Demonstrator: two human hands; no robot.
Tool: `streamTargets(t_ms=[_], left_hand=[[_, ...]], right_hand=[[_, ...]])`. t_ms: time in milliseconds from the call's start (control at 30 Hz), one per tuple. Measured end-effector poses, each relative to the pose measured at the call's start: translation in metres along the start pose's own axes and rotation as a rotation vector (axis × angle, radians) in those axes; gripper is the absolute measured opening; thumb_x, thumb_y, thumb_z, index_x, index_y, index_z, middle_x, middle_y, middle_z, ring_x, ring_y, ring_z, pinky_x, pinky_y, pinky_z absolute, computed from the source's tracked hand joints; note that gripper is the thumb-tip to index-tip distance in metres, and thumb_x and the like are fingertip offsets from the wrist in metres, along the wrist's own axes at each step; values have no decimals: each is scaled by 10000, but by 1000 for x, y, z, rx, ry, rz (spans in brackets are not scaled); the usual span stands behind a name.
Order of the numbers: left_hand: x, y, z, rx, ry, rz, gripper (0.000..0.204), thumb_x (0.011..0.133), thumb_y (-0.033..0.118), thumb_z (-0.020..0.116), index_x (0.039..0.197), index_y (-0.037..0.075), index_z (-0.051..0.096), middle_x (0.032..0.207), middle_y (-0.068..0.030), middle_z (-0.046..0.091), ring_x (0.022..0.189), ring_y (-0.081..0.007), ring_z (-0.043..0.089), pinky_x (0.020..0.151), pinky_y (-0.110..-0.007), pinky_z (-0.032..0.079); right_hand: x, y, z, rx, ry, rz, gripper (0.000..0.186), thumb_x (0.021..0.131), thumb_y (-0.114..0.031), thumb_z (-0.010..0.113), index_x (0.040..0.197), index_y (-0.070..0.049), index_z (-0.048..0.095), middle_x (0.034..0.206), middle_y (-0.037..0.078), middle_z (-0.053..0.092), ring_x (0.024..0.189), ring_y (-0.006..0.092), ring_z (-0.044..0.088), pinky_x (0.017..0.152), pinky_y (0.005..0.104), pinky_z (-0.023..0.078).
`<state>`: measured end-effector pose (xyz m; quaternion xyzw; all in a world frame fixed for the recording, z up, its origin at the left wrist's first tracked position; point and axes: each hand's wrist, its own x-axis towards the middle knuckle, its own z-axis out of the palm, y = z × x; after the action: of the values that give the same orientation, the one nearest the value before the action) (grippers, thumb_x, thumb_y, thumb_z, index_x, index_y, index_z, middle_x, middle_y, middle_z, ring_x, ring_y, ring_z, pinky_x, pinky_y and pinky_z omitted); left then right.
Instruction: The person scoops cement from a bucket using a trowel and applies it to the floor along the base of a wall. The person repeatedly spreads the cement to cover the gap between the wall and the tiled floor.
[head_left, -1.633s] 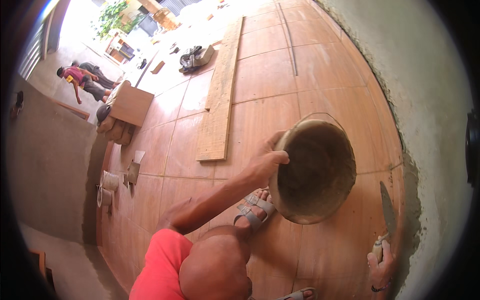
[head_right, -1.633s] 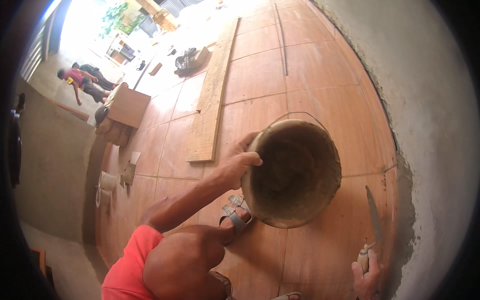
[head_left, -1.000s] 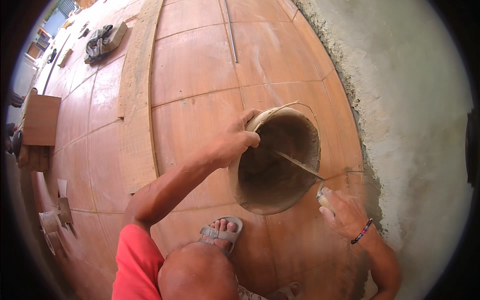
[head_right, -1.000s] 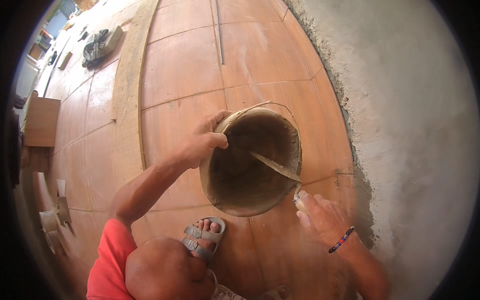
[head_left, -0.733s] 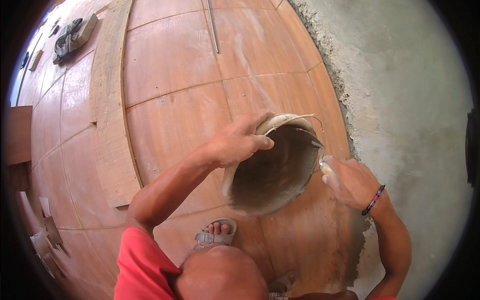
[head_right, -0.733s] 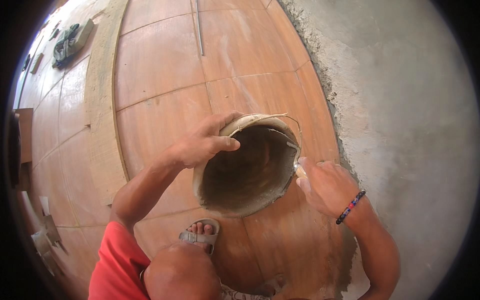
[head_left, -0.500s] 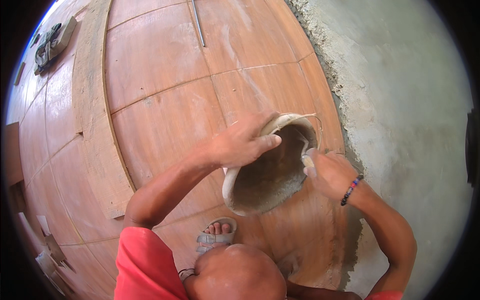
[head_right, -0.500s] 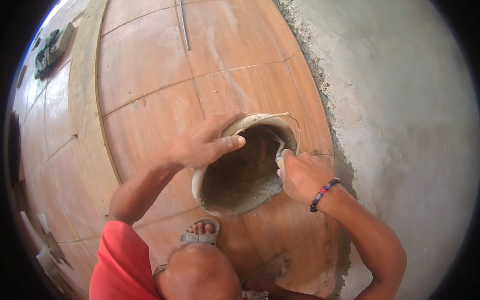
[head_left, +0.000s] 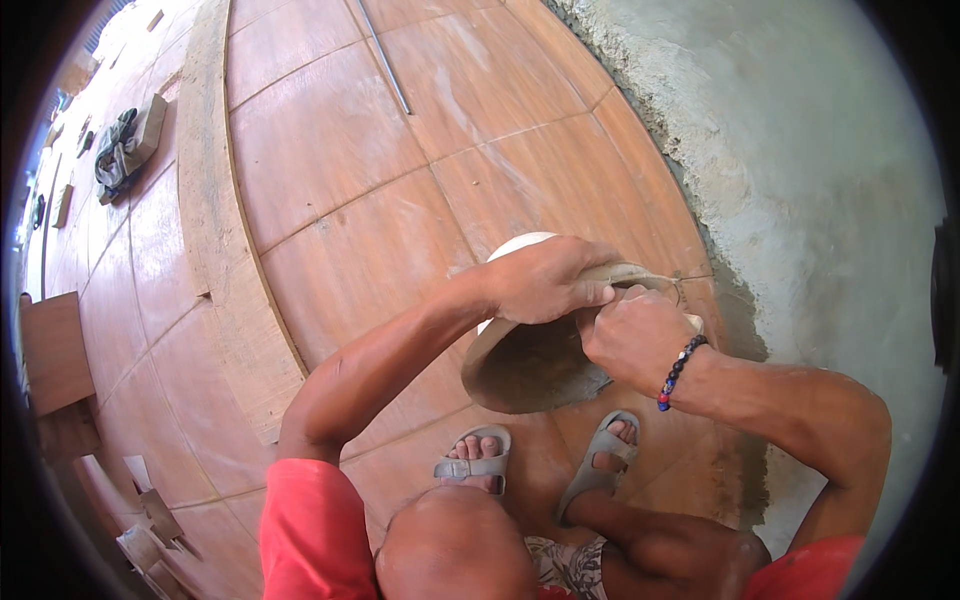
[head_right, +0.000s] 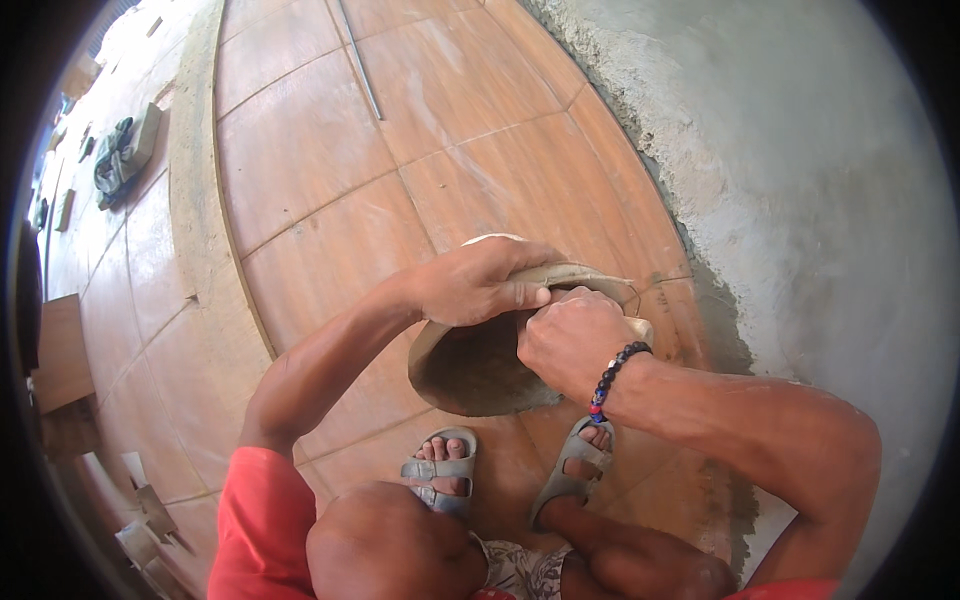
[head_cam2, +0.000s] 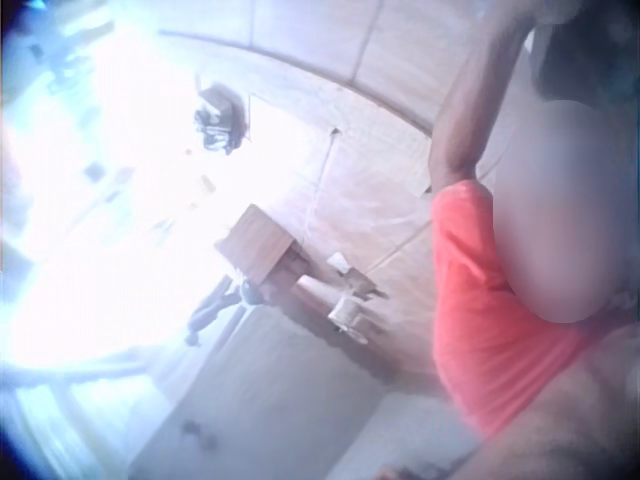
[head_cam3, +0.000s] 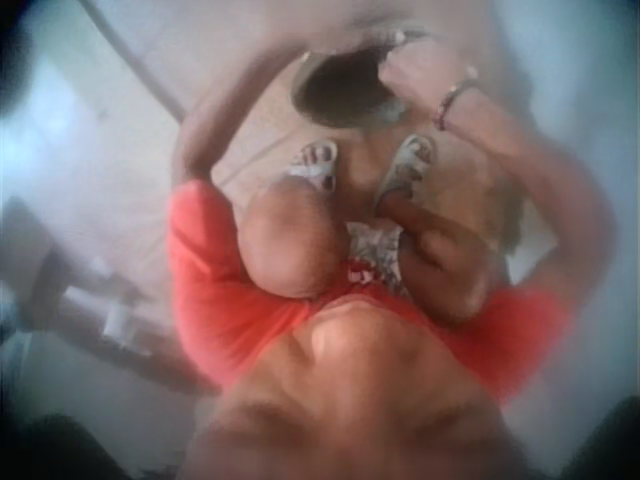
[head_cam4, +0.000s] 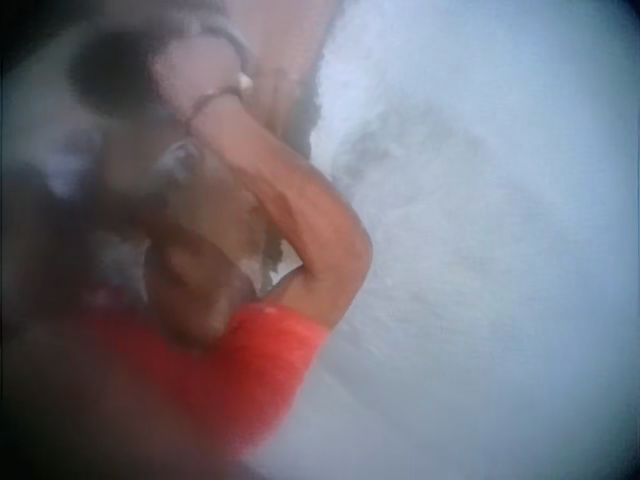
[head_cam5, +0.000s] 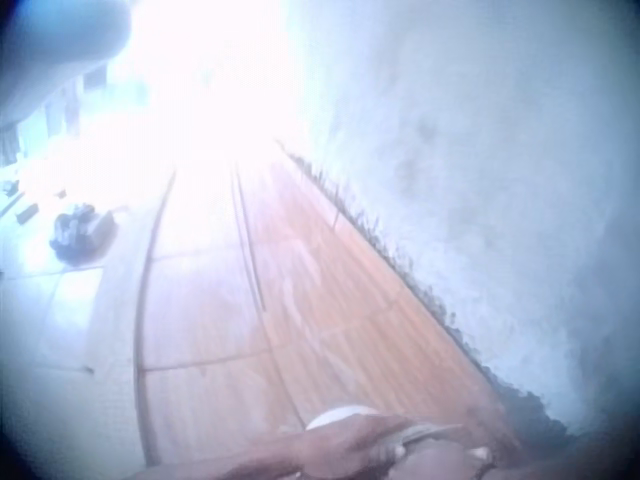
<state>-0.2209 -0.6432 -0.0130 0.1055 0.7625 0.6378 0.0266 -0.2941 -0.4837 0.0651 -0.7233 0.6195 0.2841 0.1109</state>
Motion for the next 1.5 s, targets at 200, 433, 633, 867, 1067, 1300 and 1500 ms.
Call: streamTargets(t_ms=[200,433,633,867,1067,1300,1500], left_hand=[[18,5,-4,-20,7,-112,368,980,229,556,1244,-27,574,1049,-192,658,1006,-273,625,897,-384,482],[27,6,-9,-119,-4,-236,412,999,299,539,1264,-15,567,1133,-147,636,1088,-231,591,951,-369,471],[48,18,-3,-43,-69,-313,454,1000,324,544,1304,-13,537,1170,-130,616,1117,-202,566,981,-359,455],[51,12,-6,-181,-26,-378,454,990,325,559,1304,-2,537,1156,-107,612,1104,-184,553,976,-349,449],[50,26,7,-108,137,-375,359,961,215,551,1196,-53,592,1018,-137,654,972,-201,598,874,-350,486],[46,20,10,-138,367,-450,334,963,206,553,1174,-50,598,885,-94,612,779,-159,567,706,-331,496],[46,27,8,-166,374,-599,382,1002,208,530,1293,-40,542,1104,-124,637,1008,-188,591,899,-338,489]], right_hand=[[-18,-38,40,3,73,94,440,823,-152,593,1193,86,617,727,160,653,680,267,674,538,349,541],[-68,-7,39,286,-19,229,499,847,-128,575,1336,-36,534,921,172,623,750,320,667,628,419,556],[-106,41,49,378,96,388,387,907,-158,526,1288,-100,560,962,178,569,866,340,638,707,446,527],[-94,34,106,248,332,362,391,879,-114,535,1263,-148,602,902,120,537,814,285,564,698,392,469],[-56,10,126,418,266,272,413,870,-124,541,1280,-131,595,916,165,611,835,331,649,695,459,522],[-57,15,136,724,153,166,470,825,-138,618,1292,-96,586,909,204,648,819,387,672,734,480,551],[-73,10,168,1122,320,145,490,744,-106,653,1230,-45,635,889,237,677,828,389,669,750,454,552]])
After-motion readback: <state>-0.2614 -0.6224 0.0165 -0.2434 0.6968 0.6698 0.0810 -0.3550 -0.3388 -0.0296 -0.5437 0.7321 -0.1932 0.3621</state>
